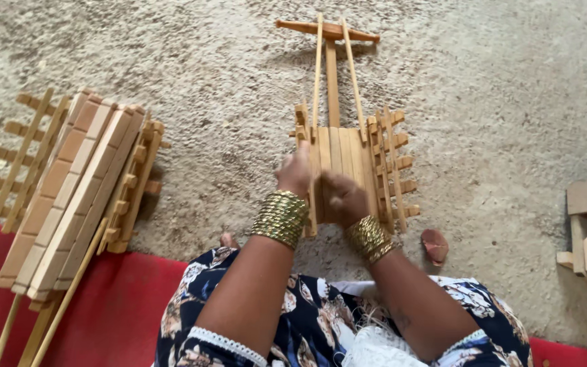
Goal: The person assembles a small wooden toy cart by inserting wooden slats into a frame and attaching side supports. They then use a small tool to secure the components together.
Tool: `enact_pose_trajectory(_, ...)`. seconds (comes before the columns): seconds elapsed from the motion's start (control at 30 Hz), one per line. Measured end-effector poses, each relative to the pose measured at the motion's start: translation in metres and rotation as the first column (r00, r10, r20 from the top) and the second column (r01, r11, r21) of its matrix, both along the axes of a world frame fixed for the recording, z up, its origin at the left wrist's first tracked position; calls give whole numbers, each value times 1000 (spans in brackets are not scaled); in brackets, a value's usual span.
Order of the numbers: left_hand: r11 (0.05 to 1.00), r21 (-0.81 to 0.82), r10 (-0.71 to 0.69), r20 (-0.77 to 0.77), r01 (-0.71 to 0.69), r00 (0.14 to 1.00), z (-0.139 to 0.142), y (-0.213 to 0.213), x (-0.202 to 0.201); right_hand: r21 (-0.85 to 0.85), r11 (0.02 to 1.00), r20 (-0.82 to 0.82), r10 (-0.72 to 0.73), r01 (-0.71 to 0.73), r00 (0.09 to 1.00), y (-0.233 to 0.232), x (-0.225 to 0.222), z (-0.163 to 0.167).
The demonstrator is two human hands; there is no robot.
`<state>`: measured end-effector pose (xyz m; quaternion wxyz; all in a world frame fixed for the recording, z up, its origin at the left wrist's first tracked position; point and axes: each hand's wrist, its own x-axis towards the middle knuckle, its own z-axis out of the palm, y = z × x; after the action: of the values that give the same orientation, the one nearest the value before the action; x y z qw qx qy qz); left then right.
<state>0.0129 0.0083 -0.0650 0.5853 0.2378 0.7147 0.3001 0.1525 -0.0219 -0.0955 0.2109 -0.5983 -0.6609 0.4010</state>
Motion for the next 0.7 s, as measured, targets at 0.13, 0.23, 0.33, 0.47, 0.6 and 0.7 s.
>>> enact_pose_trajectory(0.13,979,31,167,457,-203,874,-13,1,-7,522,852,-326,142,53,935,-23,-31,5)
enact_pose_trajectory(0.23,946,44,245,548,-320,800,-8,2,-2,292,948,-197,-71,128,978,-4,-39,12)
enact_pose_trajectory(0.33,941,132,163,629,-310,761,8,6,6,83,983,-70,-158,163,985,44,-42,16)
enact_pose_trajectory(0.47,971,38,175,553,-235,814,17,6,6,370,920,-165,-72,130,984,72,-49,16)
enact_pose_trajectory(0.6,962,169,141,368,-216,919,0,7,8,509,859,-261,94,54,961,36,-39,0)
enact_pose_trajectory(0.7,899,308,185,378,-312,907,-16,10,12,613,789,-215,119,39,969,8,-35,-2)
